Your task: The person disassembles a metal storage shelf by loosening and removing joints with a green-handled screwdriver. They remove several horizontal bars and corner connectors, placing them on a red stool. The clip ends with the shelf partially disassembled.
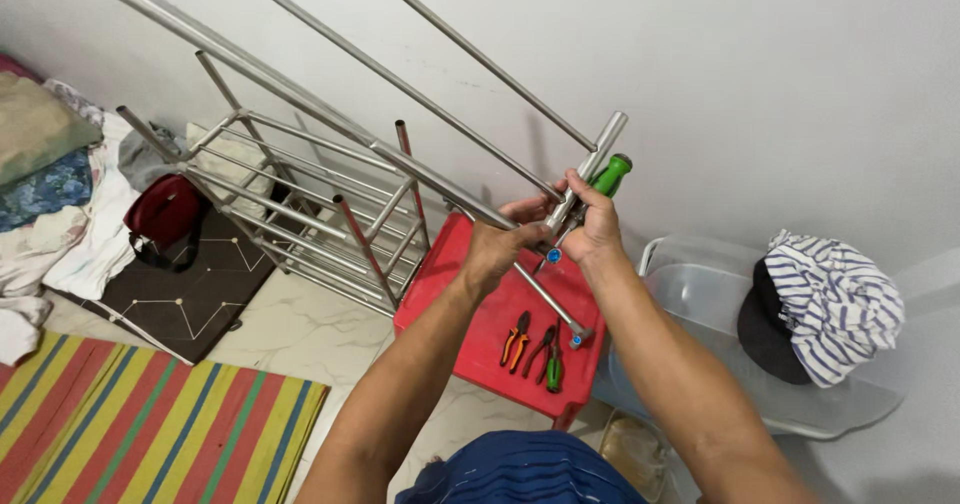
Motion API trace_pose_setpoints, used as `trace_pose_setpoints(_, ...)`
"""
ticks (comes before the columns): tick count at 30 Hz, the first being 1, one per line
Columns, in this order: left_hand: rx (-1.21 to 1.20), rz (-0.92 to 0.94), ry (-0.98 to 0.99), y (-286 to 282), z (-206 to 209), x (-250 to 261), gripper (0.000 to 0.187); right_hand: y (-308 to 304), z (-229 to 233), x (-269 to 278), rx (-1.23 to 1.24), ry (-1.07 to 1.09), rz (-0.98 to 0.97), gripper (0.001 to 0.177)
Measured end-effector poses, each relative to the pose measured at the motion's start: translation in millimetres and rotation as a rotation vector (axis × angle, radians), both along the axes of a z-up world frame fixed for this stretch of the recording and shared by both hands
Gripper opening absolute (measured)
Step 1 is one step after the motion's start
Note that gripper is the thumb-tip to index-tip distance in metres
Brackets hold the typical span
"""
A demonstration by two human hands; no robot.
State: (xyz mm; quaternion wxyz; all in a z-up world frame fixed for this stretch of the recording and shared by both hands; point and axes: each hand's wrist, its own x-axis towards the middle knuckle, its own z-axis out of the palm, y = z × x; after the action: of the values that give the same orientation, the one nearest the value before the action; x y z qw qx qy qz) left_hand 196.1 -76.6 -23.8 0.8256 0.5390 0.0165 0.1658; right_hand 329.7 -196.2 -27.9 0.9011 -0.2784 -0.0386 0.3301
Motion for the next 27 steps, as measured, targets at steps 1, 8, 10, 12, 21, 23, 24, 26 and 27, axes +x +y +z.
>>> trace_pose_setpoints(1,0.014,-0.002,0.019,-2.7,0.7,-1.5,0.047,-2.7,1.2,2.2,-0.019,0.015,-0.015,0.009)
trace_pose_setpoints(8,0.005,0.036,0.04,-5.7,-2.4,-4.5,0.044,-0.8,5.8,23.2,-0.027,0.015,-0.082,0.014)
trace_pose_setpoints(10,0.0,0.021,0.013,-4.8,-1.6,-5.6,0.045,1.1,6.1,23.8,-0.034,0.027,-0.098,0.015)
trace_pose_setpoints(12,-0.013,-0.009,-0.009,-2.6,0.0,-6.5,0.046,3.7,6.6,24.0,-0.072,0.061,-0.12,0.016)
trace_pose_setpoints(21,0.037,-0.103,-0.007,2.0,9.8,-14.1,0.054,6.4,2.2,26.1,-0.108,0.054,-0.097,0.015)
trace_pose_setpoints(23,0.045,-0.121,0.019,1.7,12.9,-17.2,0.056,5.7,-0.5,25.3,-0.101,0.057,-0.094,0.015)
trace_pose_setpoints(24,0.052,-0.127,0.029,2.8,15.5,-17.9,0.057,7.2,-0.5,26.1,-0.096,0.057,-0.091,0.016)
trace_pose_setpoints(26,0.036,-0.156,0.011,2.4,19.1,-21.2,0.058,8.3,-1.4,27.2,-0.101,0.06,-0.081,0.015)
trace_pose_setpoints(27,0.028,-0.172,0.003,1.6,20.4,-22.9,0.059,8.3,-2.5,27.8,-0.104,0.062,-0.076,0.014)
